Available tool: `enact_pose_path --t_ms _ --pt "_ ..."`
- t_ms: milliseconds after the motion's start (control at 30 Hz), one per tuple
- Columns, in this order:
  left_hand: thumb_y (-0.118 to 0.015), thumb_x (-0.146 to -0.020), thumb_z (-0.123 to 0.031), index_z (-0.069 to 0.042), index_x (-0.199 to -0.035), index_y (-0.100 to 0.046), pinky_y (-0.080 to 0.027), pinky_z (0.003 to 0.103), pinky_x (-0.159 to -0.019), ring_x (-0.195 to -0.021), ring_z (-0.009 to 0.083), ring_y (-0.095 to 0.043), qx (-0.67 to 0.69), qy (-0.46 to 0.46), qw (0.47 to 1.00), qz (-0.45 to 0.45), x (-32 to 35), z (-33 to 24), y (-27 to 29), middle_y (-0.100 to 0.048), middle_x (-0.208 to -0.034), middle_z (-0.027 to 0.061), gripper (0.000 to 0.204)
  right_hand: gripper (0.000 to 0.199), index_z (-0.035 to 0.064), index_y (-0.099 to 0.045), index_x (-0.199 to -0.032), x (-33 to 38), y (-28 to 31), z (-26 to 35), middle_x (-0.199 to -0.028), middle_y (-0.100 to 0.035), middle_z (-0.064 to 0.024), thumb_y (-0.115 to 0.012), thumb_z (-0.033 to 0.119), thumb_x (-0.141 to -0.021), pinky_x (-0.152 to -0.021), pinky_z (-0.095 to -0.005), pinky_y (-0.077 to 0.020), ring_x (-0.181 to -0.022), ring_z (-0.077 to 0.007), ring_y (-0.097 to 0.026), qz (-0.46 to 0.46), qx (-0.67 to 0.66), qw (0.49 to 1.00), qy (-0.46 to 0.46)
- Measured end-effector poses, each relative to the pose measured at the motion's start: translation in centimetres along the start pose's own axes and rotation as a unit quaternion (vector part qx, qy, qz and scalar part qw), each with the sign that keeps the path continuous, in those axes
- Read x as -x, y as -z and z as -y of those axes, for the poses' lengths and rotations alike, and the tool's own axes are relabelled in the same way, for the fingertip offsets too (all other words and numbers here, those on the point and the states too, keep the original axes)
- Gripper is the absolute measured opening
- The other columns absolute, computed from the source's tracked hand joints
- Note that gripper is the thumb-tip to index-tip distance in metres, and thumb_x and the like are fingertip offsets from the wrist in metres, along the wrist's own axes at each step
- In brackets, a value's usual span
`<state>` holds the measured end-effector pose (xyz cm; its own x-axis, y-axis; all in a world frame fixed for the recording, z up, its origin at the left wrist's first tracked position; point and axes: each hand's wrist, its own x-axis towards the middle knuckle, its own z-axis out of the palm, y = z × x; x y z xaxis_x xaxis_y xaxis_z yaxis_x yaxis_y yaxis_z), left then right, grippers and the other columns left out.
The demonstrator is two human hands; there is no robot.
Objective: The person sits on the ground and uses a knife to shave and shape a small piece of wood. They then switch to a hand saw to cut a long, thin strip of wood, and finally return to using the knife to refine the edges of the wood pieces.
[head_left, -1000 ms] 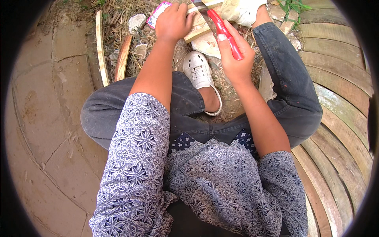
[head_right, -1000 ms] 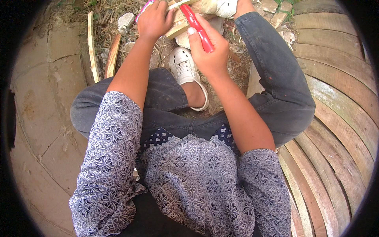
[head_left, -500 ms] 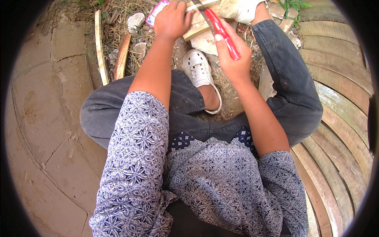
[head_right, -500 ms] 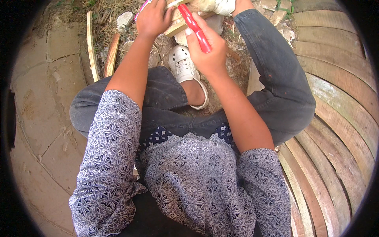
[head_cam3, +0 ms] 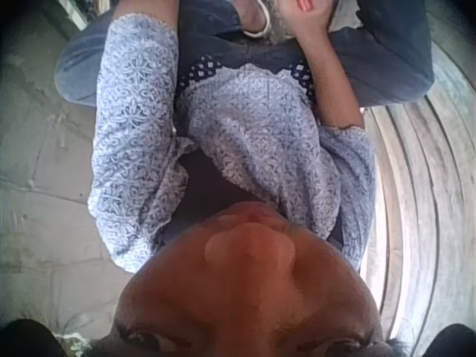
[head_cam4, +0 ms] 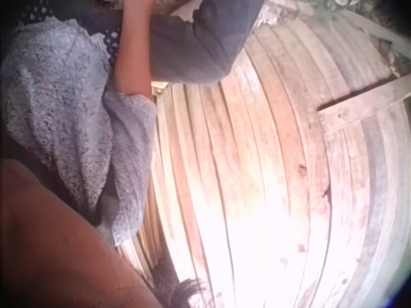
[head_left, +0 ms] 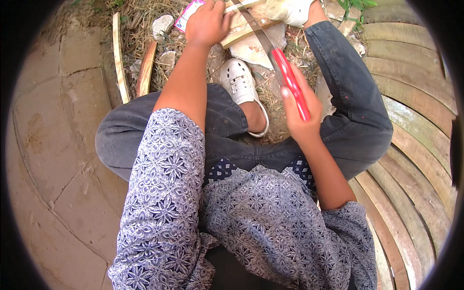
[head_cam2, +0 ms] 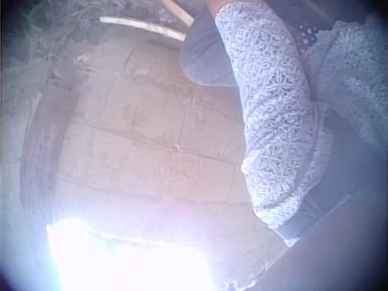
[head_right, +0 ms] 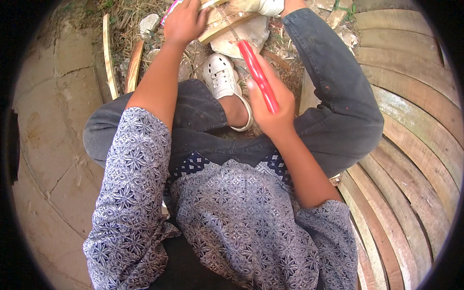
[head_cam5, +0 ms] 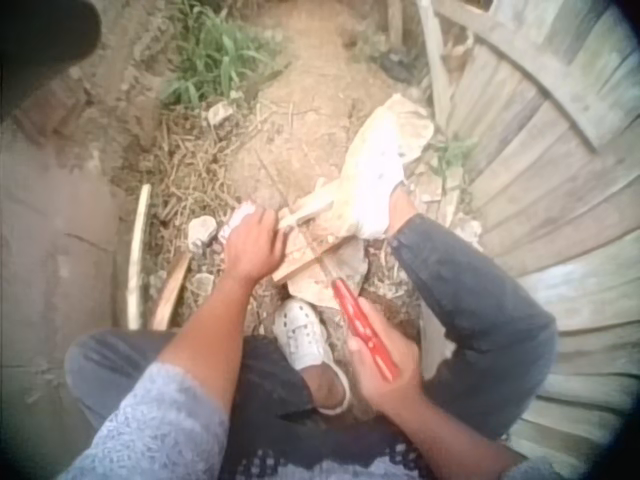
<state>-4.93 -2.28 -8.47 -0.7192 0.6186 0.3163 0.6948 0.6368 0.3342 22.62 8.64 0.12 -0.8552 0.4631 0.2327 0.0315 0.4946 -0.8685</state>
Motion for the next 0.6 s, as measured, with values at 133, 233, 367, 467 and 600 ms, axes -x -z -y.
enact_pose_path --t_ms 133,233,367,467,600 --pt "-0.064 -0.091 -0.03 -0.005 -0.099 -0.058 -0.051 0.052 -0.076 -0.089 0.0417 -0.062 0.017 0.011 1.0 0.015 0.1 0.0 0.7 -0.063 -0.094 0.0213 0.027 0.047 -0.0028 -0.056 -0.141 3.0 4.0 3.6 -0.116 -0.071 -0.0129 -0.064 0.013 -0.098 -0.08 -0.0288 -0.0534 -0.086 -0.012 -0.065 0.03 -0.054 0.98 -0.189" --pt "-0.064 -0.091 -0.031 -0.005 -0.1 -0.058 -0.052 0.051 -0.076 -0.088 0.0414 -0.063 0.014 0.009 1.0 -0.007 0.4 -0.3 0.6 -0.063 -0.093 0.0212 0.028 0.046 -0.0038 -0.056 -0.14 1.6 4.8 3.9 -0.117 -0.071 -0.0121 -0.063 0.016 -0.1 -0.082 -0.0261 -0.0529 -0.092 -0.0117 -0.065 -0.006 -0.082 0.984 -0.158" --pt "-0.065 -0.091 -0.03 -0.006 -0.099 -0.058 -0.052 0.05 -0.074 -0.084 0.041 -0.063 0.006 -0.001 0.999 -0.037 0.0 -0.3 -0.1 -0.063 -0.089 0.0208 0.027 0.042 -0.0045 -0.059 -0.137 -3.9 1.1 2.4 -0.114 -0.071 -0.0109 -0.064 0.011 -0.099 -0.081 -0.0234 -0.0527 -0.094 -0.0102 -0.065 -0.043 -0.103 0.992 -0.061" --pt "-0.065 -0.091 -0.03 -0.005 -0.097 -0.057 -0.051 0.051 -0.073 -0.083 0.0409 -0.062 0.022 -0.004 0.999 -0.032 -0.2 0.1 -0.6 -0.062 -0.087 0.0207 0.026 0.04 -0.0041 -0.061 -0.135 -7.7 -2.6 1.0 -0.111 -0.072 -0.0092 -0.066 0.007 -0.097 -0.078 -0.0216 -0.0525 -0.091 -0.0075 -0.065 -0.049 -0.157 0.984 -0.074" --pt "-0.066 -0.092 -0.037 -0.01 -0.092 -0.059 -0.054 0.046 -0.07 -0.083 0.0319 -0.065 -0.018 -0.031 0.996 -0.083 0.3 0.6 -1.2 -0.062 -0.088 0.0107 0.029 0.04 -0.0027 -0.061 -0.136 -9.6 -5.3 -1.5 -0.108 -0.072 -0.0074 -0.067 0.007 -0.097 -0.073 -0.0198 -0.052 -0.086 -0.0047 -0.064 -0.033 -0.182 0.982 -0.037"
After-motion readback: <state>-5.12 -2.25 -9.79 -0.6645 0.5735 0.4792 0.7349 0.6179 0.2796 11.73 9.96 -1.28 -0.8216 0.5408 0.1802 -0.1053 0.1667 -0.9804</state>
